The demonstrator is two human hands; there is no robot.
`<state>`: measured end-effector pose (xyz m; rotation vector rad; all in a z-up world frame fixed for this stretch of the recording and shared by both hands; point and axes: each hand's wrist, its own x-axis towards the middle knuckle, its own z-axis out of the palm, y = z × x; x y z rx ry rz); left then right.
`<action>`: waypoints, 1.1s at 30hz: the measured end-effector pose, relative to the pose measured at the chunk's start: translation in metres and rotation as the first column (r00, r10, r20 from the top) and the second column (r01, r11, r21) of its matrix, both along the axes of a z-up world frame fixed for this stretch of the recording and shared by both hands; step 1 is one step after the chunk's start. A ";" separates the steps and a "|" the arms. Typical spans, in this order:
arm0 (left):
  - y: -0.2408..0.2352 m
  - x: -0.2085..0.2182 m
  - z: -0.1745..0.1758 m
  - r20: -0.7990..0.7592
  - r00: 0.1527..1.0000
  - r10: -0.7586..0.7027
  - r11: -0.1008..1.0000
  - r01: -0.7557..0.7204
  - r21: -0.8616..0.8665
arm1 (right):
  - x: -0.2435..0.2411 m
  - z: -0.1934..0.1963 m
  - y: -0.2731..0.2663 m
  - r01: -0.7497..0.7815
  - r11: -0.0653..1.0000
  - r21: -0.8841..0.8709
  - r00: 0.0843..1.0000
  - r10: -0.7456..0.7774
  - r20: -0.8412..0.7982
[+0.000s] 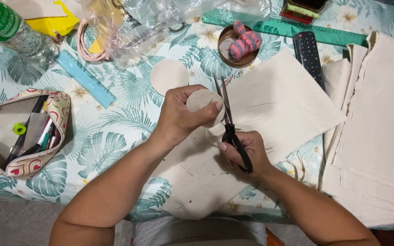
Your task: Cutting circular and irregular shapes from white fabric using scissors on a table
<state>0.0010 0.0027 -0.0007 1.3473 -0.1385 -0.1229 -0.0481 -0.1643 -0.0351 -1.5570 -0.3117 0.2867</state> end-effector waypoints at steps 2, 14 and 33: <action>-0.001 -0.001 0.002 0.004 1.000 0.004 1.000 -0.004 0.001 | 0.001 -0.004 -0.002 0.002 1.000 -0.018 1.000 -0.002 0.001; -0.003 0.001 0.005 -0.037 0.999 -0.020 0.999 0.021 0.030 | 0.010 0.011 -0.013 0.239 0.971 0.033 0.966 -0.234 -0.114; -0.014 -0.017 -0.017 0.160 0.911 -0.379 0.923 0.362 0.129 | 0.020 0.007 -0.029 0.465 0.884 -0.042 0.869 -0.465 -0.171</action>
